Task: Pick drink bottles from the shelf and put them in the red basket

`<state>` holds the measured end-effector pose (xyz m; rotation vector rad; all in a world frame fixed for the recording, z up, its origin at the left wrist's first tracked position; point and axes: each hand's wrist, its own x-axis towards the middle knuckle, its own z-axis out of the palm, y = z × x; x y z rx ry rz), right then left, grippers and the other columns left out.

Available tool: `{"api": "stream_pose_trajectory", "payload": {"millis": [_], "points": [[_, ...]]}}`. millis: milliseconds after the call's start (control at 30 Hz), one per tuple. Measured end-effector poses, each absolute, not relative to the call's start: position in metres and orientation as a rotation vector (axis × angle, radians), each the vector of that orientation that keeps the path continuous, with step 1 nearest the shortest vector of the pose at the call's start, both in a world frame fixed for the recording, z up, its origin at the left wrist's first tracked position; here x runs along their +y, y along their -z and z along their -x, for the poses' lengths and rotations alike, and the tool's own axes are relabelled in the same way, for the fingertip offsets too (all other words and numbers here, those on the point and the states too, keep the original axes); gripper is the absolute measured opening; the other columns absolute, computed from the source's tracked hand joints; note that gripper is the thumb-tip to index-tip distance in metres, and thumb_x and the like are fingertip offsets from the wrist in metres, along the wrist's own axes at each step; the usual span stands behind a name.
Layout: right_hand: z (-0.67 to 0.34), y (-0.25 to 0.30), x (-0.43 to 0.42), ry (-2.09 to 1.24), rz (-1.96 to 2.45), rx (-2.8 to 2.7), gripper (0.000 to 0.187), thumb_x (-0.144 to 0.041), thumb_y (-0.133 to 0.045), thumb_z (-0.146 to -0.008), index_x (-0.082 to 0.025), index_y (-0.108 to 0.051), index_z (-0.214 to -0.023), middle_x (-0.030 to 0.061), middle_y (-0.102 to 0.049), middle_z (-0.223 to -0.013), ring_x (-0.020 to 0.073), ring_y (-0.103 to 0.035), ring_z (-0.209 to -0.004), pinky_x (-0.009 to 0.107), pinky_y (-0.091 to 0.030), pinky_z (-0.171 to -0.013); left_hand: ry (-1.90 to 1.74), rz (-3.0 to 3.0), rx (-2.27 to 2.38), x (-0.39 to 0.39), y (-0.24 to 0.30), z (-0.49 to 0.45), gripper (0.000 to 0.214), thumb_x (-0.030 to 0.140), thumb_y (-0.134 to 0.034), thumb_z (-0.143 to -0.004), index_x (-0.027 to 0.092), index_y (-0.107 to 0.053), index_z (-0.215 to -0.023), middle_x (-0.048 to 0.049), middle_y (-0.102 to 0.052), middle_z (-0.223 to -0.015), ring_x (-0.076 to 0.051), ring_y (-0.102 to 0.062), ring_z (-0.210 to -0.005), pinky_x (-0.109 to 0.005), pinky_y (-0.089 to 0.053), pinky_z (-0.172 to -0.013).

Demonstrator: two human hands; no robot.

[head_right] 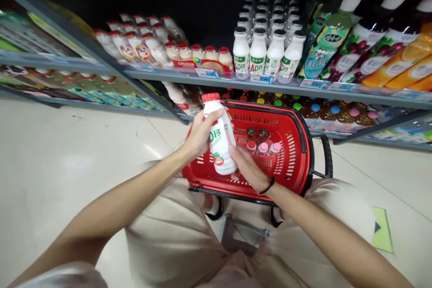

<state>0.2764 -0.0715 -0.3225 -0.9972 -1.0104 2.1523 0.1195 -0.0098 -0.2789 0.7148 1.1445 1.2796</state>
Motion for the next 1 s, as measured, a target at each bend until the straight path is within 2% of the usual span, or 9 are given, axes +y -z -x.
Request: {"api": "stream_pose_trajectory", "payload": {"millis": [200, 367, 533, 733, 900, 1000], "points": [[-0.28, 0.316, -0.071, -2.156, 1.023, -1.009, 0.066, -0.083, -0.064, -0.089, -0.019, -0.059, -0.105, -0.0013, -0.055, -0.076, 0.0121, -0.047, -0.058, 0.021, -0.042, -0.043, -1.315, -0.752, 1.084, -0.009, 0.271, -0.127, 0.047, 0.051, -0.088, -0.07, 0.017, -0.063, -0.093, -0.002, -0.068, -0.075, -0.017, -0.068, -0.06, -0.028, -0.057, -0.054], [-0.285, 0.318, -0.073, -2.04, 1.093, -1.219, 0.069, -0.087, -0.054, -0.091, -0.019, -0.057, -0.103, -0.0011, -0.054, -0.074, 0.0124, -0.046, -0.056, 0.024, -0.043, -0.044, -1.353, -0.81, 1.077, -0.014, 0.27, -0.129, 0.046, 0.049, -0.088, -0.072, 0.018, -0.064, -0.096, -0.0013, -0.069, -0.076, -0.016, -0.068, -0.061, -0.027, -0.058, -0.055], [-0.286, 0.33, -0.081, -1.949, 1.144, -1.296, 0.062, -0.081, -0.051, -0.098, -0.022, -0.058, -0.116, 0.0018, -0.06, -0.089, 0.013, -0.047, -0.062, 0.025, -0.046, -0.049, -1.371, -0.908, 1.041, -0.019, 0.267, -0.128, 0.049, 0.053, -0.089, -0.072, 0.018, -0.064, -0.097, -0.0007, -0.069, -0.075, -0.015, -0.067, -0.058, -0.026, -0.057, -0.054], [-0.286, 0.332, -0.082, -1.906, 1.078, -1.379, 0.054, -0.074, -0.046, -0.104, -0.022, -0.061, -0.113, 0.0003, -0.054, -0.083, 0.0141, -0.048, -0.063, 0.026, -0.046, -0.051, -1.367, -0.93, 1.04, -0.021, 0.268, -0.126, 0.049, 0.055, -0.088, -0.074, 0.018, -0.063, -0.094, -0.0015, -0.069, -0.074, -0.014, -0.065, -0.057, -0.026, -0.057, -0.053], [-0.286, 0.333, -0.083, -1.853, 1.071, -1.397, 0.054, -0.073, -0.046, -0.105, -0.023, -0.063, -0.117, 0.0033, -0.061, -0.09, 0.0169, -0.055, -0.072, 0.027, -0.052, -0.056, -1.365, -0.94, 1.043, -0.023, 0.265, -0.127, 0.051, 0.056, -0.089, -0.073, 0.018, -0.061, -0.094, -0.0007, -0.068, -0.074, -0.016, -0.067, -0.059, -0.027, -0.057, -0.054], [-0.287, 0.334, -0.084, -1.837, 1.072, -1.402, 0.054, -0.074, -0.047, -0.104, -0.023, -0.062, -0.112, 0.0035, -0.063, -0.091, 0.0165, -0.055, -0.071, 0.027, -0.052, -0.056, -1.369, -0.975, 1.055, -0.023, 0.267, -0.126, 0.049, 0.055, -0.088, -0.075, 0.018, -0.061, -0.092, -0.0009, -0.067, -0.076, -0.015, -0.065, -0.06, -0.027, -0.057, -0.056]]}}
